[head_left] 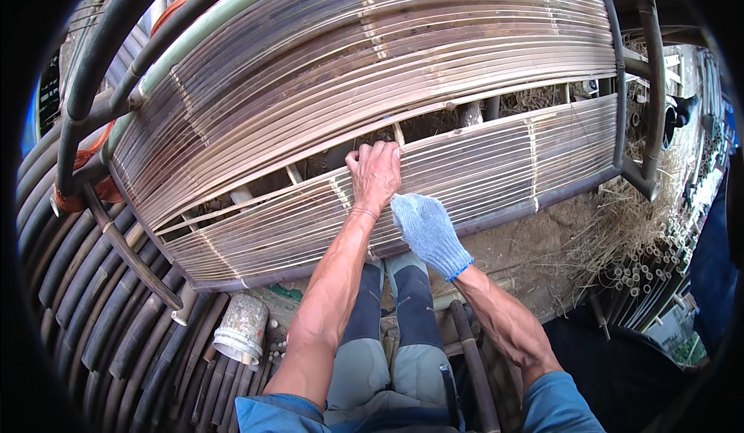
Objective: The person weaves thin bamboo strips into a mat frame using both hands. They interlace the strips through the frame's horizontal supports and occasionally use a small wooden tool to press the woven sections tight.
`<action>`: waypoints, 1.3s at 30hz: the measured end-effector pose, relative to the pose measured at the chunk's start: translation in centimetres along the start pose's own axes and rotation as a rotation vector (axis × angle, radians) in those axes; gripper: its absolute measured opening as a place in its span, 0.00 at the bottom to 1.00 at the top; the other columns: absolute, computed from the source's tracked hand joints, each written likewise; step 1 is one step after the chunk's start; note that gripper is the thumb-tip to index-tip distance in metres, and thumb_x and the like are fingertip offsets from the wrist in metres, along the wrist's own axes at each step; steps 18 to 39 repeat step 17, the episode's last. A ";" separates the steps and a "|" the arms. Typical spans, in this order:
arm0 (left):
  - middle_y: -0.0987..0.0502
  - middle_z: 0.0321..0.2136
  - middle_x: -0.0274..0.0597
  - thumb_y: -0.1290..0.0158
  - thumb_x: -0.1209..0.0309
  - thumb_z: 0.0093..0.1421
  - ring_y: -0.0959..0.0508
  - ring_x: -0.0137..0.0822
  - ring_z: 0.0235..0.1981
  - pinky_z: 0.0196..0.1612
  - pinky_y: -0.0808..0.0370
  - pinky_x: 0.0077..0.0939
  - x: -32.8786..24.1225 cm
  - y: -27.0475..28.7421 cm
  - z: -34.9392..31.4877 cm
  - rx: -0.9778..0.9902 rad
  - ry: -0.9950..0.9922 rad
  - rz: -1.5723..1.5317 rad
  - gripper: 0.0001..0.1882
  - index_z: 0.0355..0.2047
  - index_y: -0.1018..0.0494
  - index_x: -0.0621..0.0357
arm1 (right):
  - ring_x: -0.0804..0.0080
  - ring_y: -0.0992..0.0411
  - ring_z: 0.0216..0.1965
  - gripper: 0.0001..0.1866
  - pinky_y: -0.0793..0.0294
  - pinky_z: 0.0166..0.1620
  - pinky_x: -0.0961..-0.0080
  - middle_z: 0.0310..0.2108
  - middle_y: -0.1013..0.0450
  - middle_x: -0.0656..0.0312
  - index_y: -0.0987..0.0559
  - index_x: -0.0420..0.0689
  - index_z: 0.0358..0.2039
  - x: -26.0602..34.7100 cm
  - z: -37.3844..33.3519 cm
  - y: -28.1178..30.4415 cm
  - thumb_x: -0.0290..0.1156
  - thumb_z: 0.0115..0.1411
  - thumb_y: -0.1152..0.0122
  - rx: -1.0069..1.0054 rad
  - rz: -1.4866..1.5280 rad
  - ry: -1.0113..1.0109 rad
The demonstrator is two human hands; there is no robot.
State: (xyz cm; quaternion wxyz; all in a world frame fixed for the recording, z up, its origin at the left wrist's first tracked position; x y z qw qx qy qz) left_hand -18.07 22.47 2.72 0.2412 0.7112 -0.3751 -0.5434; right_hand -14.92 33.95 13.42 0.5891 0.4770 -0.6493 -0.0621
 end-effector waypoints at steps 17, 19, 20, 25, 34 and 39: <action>0.19 0.40 0.46 0.49 0.60 0.65 0.24 0.48 0.46 0.54 0.39 0.47 1.7 1.1 1.2 0.241 0.140 -0.166 0.15 0.40 0.19 0.56 | 0.61 0.24 0.36 0.15 0.23 0.37 0.66 0.35 0.26 0.57 0.24 0.43 0.45 1.5 1.5 1.5 0.27 0.56 0.44 0.326 -0.150 -0.089; 0.19 0.40 0.46 0.49 0.60 0.65 0.24 0.48 0.46 0.54 0.39 0.47 1.7 1.1 1.2 0.241 0.140 -0.166 0.15 0.40 0.19 0.56 | 0.61 0.24 0.36 0.15 0.23 0.37 0.66 0.35 0.26 0.57 0.24 0.43 0.45 1.5 1.5 1.5 0.27 0.56 0.44 0.326 -0.150 -0.089; 0.19 0.40 0.46 0.49 0.60 0.65 0.24 0.48 0.46 0.54 0.39 0.47 1.7 1.1 1.2 0.241 0.140 -0.166 0.15 0.40 0.19 0.56 | 0.61 0.24 0.36 0.15 0.23 0.37 0.66 0.35 0.26 0.57 0.24 0.43 0.45 1.5 1.5 1.5 0.27 0.56 0.44 0.326 -0.150 -0.089; 0.19 0.40 0.46 0.49 0.60 0.65 0.24 0.48 0.46 0.54 0.39 0.47 1.7 1.1 1.2 0.241 0.140 -0.166 0.15 0.40 0.19 0.56 | 0.61 0.24 0.36 0.15 0.23 0.37 0.66 0.35 0.26 0.57 0.24 0.43 0.45 1.5 1.5 1.5 0.27 0.56 0.44 0.326 -0.150 -0.089; 0.19 0.40 0.46 0.49 0.60 0.65 0.24 0.48 0.46 0.54 0.39 0.47 1.7 1.1 1.2 0.241 0.140 -0.166 0.15 0.40 0.19 0.56 | 0.61 0.24 0.36 0.15 0.23 0.37 0.66 0.35 0.26 0.57 0.24 0.43 0.45 1.5 1.5 1.5 0.27 0.56 0.44 0.326 -0.150 -0.089; 0.19 0.40 0.46 0.49 0.60 0.65 0.24 0.48 0.46 0.54 0.39 0.47 1.7 1.1 1.2 0.241 0.140 -0.166 0.15 0.40 0.19 0.56 | 0.61 0.24 0.36 0.15 0.23 0.37 0.66 0.35 0.26 0.57 0.24 0.43 0.45 1.5 1.5 1.5 0.27 0.56 0.44 0.326 -0.150 -0.089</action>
Point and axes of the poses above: each hand's wrist, its own z-axis towards the middle knuckle, its own y-axis out of the back of the hand, x = y × z, the point moved 3 cm from there along z, towards the middle knuckle
